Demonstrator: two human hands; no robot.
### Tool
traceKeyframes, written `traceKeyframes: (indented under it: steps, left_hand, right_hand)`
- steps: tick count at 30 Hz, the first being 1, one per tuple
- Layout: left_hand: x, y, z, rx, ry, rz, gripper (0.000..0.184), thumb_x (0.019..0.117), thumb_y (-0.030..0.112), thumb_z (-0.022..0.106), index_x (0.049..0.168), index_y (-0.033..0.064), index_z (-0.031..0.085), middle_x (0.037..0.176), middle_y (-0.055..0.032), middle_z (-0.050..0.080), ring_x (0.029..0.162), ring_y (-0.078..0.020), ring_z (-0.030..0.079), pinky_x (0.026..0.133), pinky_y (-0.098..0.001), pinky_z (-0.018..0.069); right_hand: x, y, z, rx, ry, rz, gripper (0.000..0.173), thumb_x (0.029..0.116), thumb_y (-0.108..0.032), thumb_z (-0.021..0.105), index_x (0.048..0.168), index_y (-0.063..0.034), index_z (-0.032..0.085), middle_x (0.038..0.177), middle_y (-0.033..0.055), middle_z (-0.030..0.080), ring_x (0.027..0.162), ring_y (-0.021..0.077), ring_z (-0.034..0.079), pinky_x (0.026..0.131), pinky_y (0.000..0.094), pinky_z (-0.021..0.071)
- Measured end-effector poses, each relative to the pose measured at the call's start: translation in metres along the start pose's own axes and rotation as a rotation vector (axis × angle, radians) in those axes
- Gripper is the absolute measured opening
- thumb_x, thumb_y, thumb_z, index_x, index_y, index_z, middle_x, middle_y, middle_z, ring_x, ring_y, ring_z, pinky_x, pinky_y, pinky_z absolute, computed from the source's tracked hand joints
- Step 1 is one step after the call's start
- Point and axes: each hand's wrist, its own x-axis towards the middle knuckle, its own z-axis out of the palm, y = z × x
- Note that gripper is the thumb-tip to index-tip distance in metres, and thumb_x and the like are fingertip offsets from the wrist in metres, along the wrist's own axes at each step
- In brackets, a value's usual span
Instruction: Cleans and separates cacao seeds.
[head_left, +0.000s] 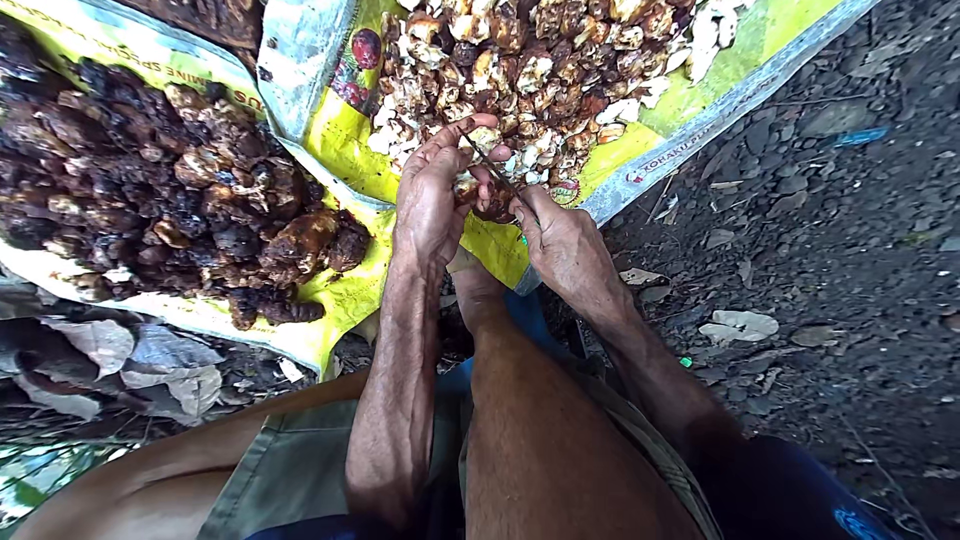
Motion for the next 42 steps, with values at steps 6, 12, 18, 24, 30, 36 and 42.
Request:
traceKeyframes:
  steps: [6, 12, 18, 24, 30, 36, 42]
  left_hand:
    - [0.003, -0.007, 0.002, 0.061, 0.011, 0.064, 0.042, 0.1079, 0.007, 0.026, 0.137, 0.0076, 0.056, 0.096, -0.0100, 0.067, 0.053, -0.0078, 0.050, 0.047, -0.0174, 0.0423]
    - [0.042, -0.021, -0.013, 0.062, -0.181, 0.237, 0.048, 0.1030, 0.002, 0.028, 0.148, -0.0010, 0.046, 0.118, -0.0166, 0.065, 0.068, -0.0129, 0.061, 0.060, -0.0252, 0.0534]
    - [0.046, -0.019, -0.020, 0.260, -0.218, 0.304, 0.047, 0.1024, -0.003, 0.043, 0.149, -0.0022, 0.043, 0.126, -0.0194, 0.064, 0.072, -0.0170, 0.063, 0.063, -0.0290, 0.0555]
    - [0.047, -0.022, -0.017, 0.288, -0.190, 0.283, 0.040, 0.1092, 0.009, 0.039, 0.146, -0.0061, 0.045, 0.110, -0.0186, 0.070, 0.071, -0.0185, 0.066, 0.067, -0.0311, 0.0580]
    - [0.003, -0.002, 0.009, 0.167, 0.014, 0.101, 0.038, 0.1140, 0.026, 0.030, 0.144, 0.0105, 0.049, 0.109, -0.0096, 0.072, 0.060, -0.0121, 0.059, 0.052, -0.0209, 0.0480]
    - [0.005, 0.035, 0.031, 0.257, -0.065, 0.066, 0.052, 0.1111, 0.026, 0.044, 0.160, 0.0279, 0.025, 0.100, -0.0081, 0.071, 0.057, -0.0141, 0.060, 0.048, -0.0203, 0.0486]
    - [0.043, 0.002, -0.003, -0.176, -0.191, 0.222, 0.057, 0.1012, 0.003, 0.022, 0.157, 0.0142, 0.024, 0.135, -0.0171, 0.058, 0.102, -0.0272, 0.069, 0.081, -0.0427, 0.0600]
  right_hand:
    - [0.011, 0.007, 0.008, 0.022, 0.001, 0.026, 0.023, 0.1101, -0.026, 0.047, 0.121, -0.0120, 0.062, 0.068, 0.0093, 0.059, 0.059, 0.0289, 0.062, 0.051, 0.0479, 0.0481]
    - [0.009, 0.014, 0.006, 0.193, 0.013, 0.008, 0.025, 0.1103, -0.033, 0.046, 0.112, -0.0151, 0.064, 0.066, 0.0024, 0.053, 0.054, 0.0182, 0.053, 0.049, 0.0397, 0.0425]
    - [0.011, 0.011, 0.004, 0.223, 0.009, 0.018, 0.025, 0.1104, -0.033, 0.046, 0.111, -0.0158, 0.064, 0.066, 0.0021, 0.053, 0.053, 0.0171, 0.053, 0.048, 0.0383, 0.0422]
    - [0.013, 0.008, 0.002, 0.242, 0.053, 0.006, 0.023, 0.1102, -0.031, 0.047, 0.110, -0.0153, 0.064, 0.067, 0.0019, 0.054, 0.054, 0.0158, 0.054, 0.048, 0.0366, 0.0422]
    - [0.009, 0.008, -0.003, 0.454, 0.184, 0.028, 0.022, 0.1094, -0.028, 0.049, 0.117, -0.0173, 0.067, 0.068, -0.0004, 0.054, 0.047, 0.0099, 0.046, 0.041, 0.0272, 0.0379]
    - [0.013, 0.023, -0.008, 0.500, 0.333, 0.043, 0.023, 0.1091, -0.026, 0.049, 0.117, -0.0137, 0.067, 0.069, -0.0016, 0.054, 0.048, 0.0076, 0.046, 0.042, 0.0249, 0.0395]
    - [0.009, 0.025, -0.001, 0.473, 0.300, 0.050, 0.024, 0.1088, -0.028, 0.049, 0.115, -0.0137, 0.066, 0.068, -0.0027, 0.054, 0.049, 0.0066, 0.047, 0.045, 0.0254, 0.0416]
